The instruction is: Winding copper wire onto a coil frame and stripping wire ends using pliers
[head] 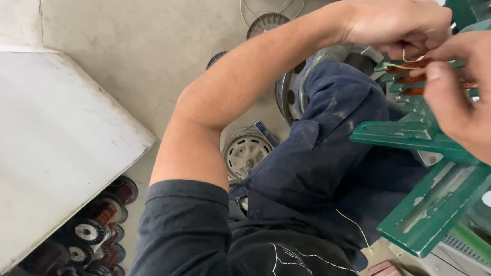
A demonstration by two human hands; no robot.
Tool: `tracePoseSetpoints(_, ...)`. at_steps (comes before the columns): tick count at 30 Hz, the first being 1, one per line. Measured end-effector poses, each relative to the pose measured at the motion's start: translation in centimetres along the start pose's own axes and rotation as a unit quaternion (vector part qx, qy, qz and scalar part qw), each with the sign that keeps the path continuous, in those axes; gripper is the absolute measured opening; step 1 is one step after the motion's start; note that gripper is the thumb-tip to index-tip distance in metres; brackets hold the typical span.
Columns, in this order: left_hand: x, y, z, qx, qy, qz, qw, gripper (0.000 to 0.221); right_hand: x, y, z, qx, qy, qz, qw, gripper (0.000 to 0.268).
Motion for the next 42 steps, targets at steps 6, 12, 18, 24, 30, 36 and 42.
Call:
tracePoseSetpoints(6,0.2,0.4,1.1,-0.067,-0.014,0.070,0.995,0.031,1.7,1.2,-1.1,-0.046,0.353,0.013,0.934,0.010)
tracePoseSetpoints(12,0.2,-0.1,0.5,-0.052,-0.046,-0.041,0.997,0.025,4.2,0.4,-1.4,-0.038,0.455,0.075,0.887,0.049)
tracePoseSetpoints(18,-4.7,7.3,-0.6,-0.232,-0.291,-0.071,0.925,0.003,5.0,2.8,-0.5,0.004,0.404,0.075,0.912,0.057)
tracePoseSetpoints(24,-7.0,13.1,-5.6,-0.295,-0.365,-0.017,0.883,0.008,3.0,5.1,-0.7,0.002,0.406,-0.011,0.914,0.030)
tracePoseSetpoints(30,-8.6,10.4,-7.9,-0.246,-0.313,-0.201,0.895,0.011,2.7,5.2,-0.7,0.005,0.379,-0.024,0.925,0.034)
tracePoseSetpoints(36,-7.9,8.8,-7.0,-0.260,-0.164,-0.300,0.903,0.010,3.5,5.1,0.5,-0.010,0.333,-0.003,0.943,0.023)
tracePoseSetpoints(42,-6.5,8.9,-7.8,-0.297,-0.267,-0.261,0.879,0.019,6.6,2.9,2.3,-0.040,0.317,0.048,0.946,0.022)
Point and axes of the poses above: each hand's wrist, its own y-axis away from the middle knuckle, its own z-axis out of the back of the hand, x = y × z, the point moved 10 cm from there along -y, towards the middle knuckle, and after that the axes turned 11 degrees about x, right-handed, at the moved point
